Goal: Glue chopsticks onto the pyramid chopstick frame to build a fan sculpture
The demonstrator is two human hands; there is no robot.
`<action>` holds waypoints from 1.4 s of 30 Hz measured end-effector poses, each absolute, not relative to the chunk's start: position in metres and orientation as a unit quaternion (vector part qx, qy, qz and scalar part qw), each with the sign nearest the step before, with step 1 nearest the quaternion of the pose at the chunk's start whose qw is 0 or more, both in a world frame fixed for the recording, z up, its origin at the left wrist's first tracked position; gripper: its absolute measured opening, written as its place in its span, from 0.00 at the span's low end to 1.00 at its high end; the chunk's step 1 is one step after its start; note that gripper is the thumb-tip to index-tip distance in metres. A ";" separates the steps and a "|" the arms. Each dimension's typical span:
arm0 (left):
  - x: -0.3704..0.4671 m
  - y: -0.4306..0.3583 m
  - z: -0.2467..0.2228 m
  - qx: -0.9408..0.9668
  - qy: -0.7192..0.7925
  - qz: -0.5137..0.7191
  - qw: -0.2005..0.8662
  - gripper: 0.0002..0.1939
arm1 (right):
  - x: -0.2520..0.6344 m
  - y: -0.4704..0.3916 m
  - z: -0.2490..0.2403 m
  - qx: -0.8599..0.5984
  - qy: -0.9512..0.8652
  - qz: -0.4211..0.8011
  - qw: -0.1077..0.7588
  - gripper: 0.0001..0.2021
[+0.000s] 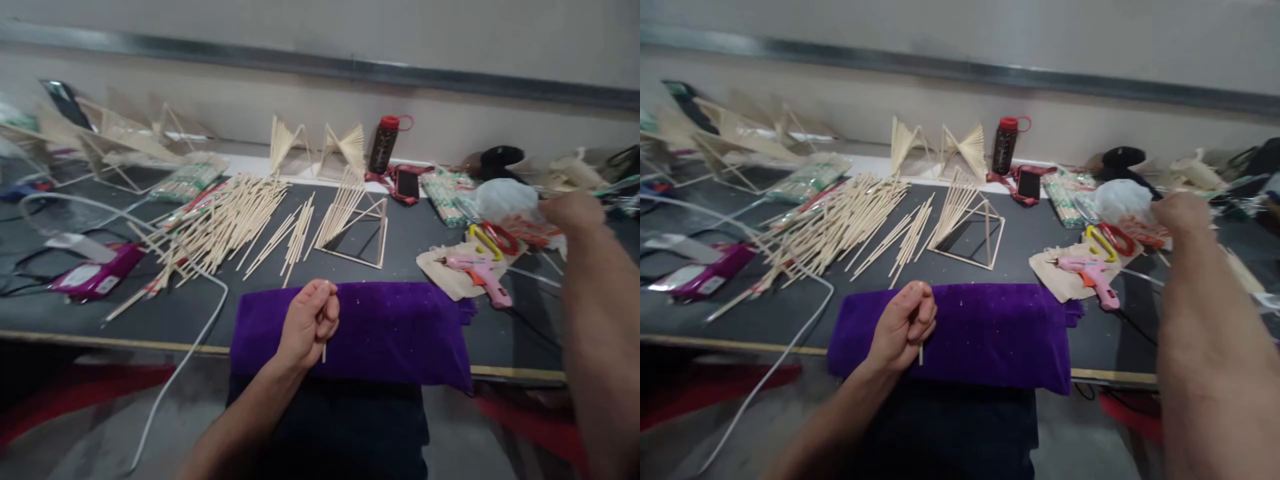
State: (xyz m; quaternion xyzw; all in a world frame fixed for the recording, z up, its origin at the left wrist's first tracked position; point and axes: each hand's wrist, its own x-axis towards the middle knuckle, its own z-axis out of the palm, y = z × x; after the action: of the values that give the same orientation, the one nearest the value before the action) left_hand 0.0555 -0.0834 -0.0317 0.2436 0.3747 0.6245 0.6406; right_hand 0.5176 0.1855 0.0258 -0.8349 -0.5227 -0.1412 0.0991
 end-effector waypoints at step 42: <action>-0.037 -0.011 -0.033 0.739 0.670 0.067 -0.019 0.16 | 0.235 0.000 -0.034 -0.349 -0.613 0.220 0.674 0.07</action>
State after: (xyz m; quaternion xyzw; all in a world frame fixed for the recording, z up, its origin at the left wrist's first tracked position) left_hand -0.0372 -0.0108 -0.0329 0.7395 0.6695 0.0674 -0.0188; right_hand 0.2351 0.0000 -0.0340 -0.3492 -0.6130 0.2200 0.6737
